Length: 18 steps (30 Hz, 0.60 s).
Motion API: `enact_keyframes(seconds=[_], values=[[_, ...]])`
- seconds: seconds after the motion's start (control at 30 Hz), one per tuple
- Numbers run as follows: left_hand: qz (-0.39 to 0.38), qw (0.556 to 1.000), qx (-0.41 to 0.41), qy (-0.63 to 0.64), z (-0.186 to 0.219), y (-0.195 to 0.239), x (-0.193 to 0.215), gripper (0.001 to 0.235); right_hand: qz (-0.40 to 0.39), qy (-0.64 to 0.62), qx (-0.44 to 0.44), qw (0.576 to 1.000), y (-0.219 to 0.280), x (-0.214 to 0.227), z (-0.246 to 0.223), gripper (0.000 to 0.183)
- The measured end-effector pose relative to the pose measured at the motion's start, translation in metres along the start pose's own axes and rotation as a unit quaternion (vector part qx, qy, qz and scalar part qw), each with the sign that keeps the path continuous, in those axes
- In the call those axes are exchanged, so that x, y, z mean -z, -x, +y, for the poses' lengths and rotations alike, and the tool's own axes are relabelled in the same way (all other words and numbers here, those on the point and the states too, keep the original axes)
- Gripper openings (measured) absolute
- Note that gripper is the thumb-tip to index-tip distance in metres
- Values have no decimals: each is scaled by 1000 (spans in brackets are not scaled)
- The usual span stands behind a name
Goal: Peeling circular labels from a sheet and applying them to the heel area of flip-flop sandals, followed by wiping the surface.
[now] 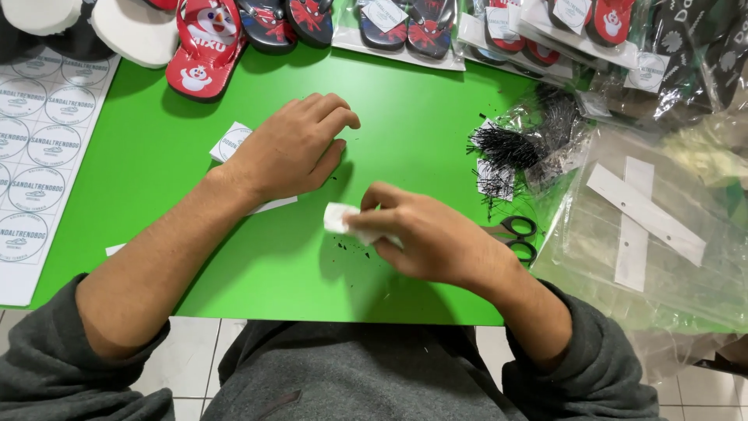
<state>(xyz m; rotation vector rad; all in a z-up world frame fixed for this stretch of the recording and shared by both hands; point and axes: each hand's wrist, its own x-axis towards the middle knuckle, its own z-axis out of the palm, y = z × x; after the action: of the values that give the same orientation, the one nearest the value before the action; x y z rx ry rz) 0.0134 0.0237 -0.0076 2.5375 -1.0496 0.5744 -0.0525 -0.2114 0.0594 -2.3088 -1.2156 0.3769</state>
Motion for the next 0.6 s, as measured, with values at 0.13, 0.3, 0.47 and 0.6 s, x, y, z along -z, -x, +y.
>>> enact_keyframes(seconds=[0.13,0.3,0.47,0.6], values=[[25,1000,3,-14,1,-2,8,19,116,122,-15,986,-9,-8,49,48],[97,994,2,55,1,-3,19,17,156,156,24,975,-29,-24,65,36],[99,994,-2,52,5,-3,18,17,78,99,99,987,-28,-30,29,44],[98,994,-3,56,5,-2,18,16,88,25,50,995,-7,2,16,33]])
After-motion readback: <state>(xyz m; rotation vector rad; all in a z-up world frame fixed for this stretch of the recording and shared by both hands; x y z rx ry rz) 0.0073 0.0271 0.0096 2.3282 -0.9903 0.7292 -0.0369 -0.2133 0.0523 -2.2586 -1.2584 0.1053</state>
